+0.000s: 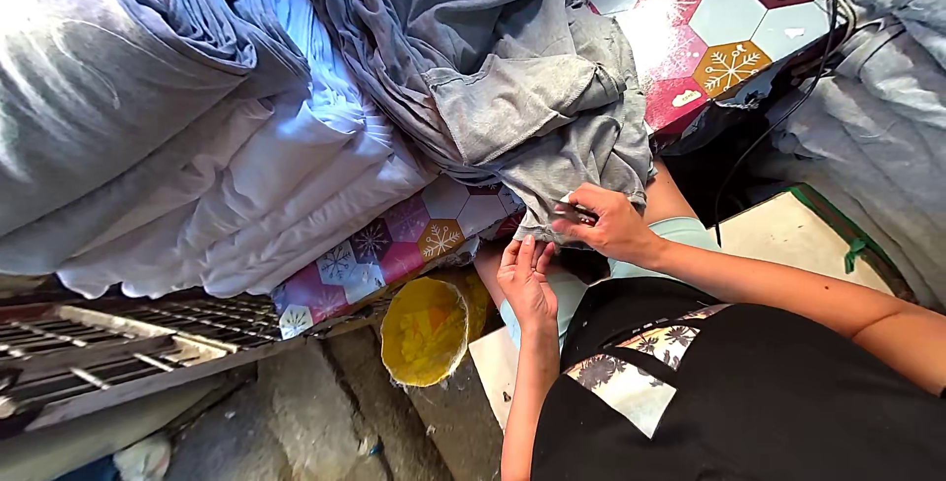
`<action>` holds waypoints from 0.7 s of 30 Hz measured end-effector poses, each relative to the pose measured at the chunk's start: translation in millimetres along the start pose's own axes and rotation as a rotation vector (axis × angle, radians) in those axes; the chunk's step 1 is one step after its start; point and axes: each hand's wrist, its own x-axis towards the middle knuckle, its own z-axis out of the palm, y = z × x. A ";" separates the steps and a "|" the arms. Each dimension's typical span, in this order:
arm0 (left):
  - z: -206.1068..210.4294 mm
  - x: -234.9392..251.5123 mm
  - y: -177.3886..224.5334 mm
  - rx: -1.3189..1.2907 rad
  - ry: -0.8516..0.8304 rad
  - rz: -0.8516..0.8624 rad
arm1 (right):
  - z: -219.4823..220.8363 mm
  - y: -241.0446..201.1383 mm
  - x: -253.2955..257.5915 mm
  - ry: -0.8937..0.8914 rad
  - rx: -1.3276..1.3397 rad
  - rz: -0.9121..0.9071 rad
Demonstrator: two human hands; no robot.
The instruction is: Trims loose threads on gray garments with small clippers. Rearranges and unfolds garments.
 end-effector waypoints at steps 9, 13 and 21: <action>0.2 -1.4 -4.5 0.073 0.009 0.074 | 1.3 -13.2 3.9 -0.097 0.126 0.210; 2.0 -4.3 -4.6 0.093 -0.006 0.096 | -0.2 -13.4 1.8 -0.069 0.073 0.128; 0.1 -2.5 -8.3 0.176 -0.021 0.199 | 5.3 -10.3 -7.9 -0.136 -0.105 0.020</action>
